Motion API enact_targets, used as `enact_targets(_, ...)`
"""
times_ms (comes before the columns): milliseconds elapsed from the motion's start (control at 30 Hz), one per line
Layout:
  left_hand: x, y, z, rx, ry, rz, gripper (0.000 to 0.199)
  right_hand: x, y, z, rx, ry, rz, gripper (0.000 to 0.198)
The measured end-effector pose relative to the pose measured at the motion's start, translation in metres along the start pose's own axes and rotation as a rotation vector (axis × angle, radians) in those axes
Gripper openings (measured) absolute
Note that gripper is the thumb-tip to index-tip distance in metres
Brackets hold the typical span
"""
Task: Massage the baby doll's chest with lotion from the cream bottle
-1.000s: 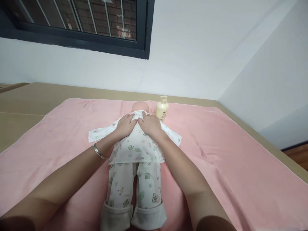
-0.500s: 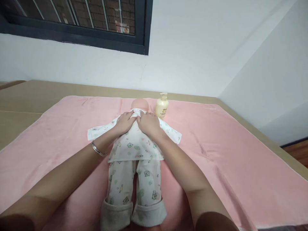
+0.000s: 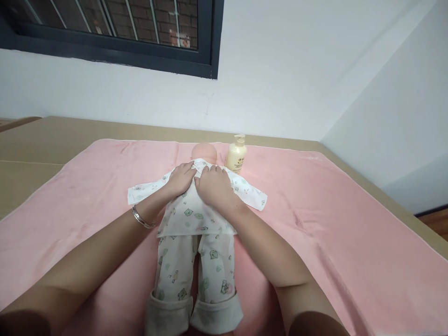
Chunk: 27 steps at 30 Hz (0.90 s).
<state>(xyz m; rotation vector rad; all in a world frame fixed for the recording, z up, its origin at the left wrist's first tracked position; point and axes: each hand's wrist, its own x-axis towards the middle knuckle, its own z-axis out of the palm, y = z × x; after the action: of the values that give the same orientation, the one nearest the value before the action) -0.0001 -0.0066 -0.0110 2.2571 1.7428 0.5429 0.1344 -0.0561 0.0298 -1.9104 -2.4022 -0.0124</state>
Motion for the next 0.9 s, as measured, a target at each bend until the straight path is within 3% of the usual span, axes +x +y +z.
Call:
enact_targets(100,-0.004,0.004,-0.003,0.043,0.016,-0.027,0.046,0.004,0.005,0.002,0.011,-0.005,-0.036,0.045)
enact_targets(300,-0.028,0.027,-0.010,0.260,0.094,0.061,0.042,0.029,0.023,0.010,0.192,-0.020,0.055,0.051)
enact_targets(600,-0.008,0.003,-0.012,-0.021,-0.005,-0.004,0.041,-0.002,-0.001,-0.005,0.030,0.000,-0.046,0.039)
enact_targets(733,-0.022,0.019,-0.013,0.152,0.047,-0.038,0.047,0.016,0.013,0.004,0.171,-0.033,-0.002,0.044)
enact_targets(900,-0.032,0.028,-0.012,0.282,0.038,0.098,0.046,0.028,0.017,0.008,0.127,-0.046,0.028,0.047)
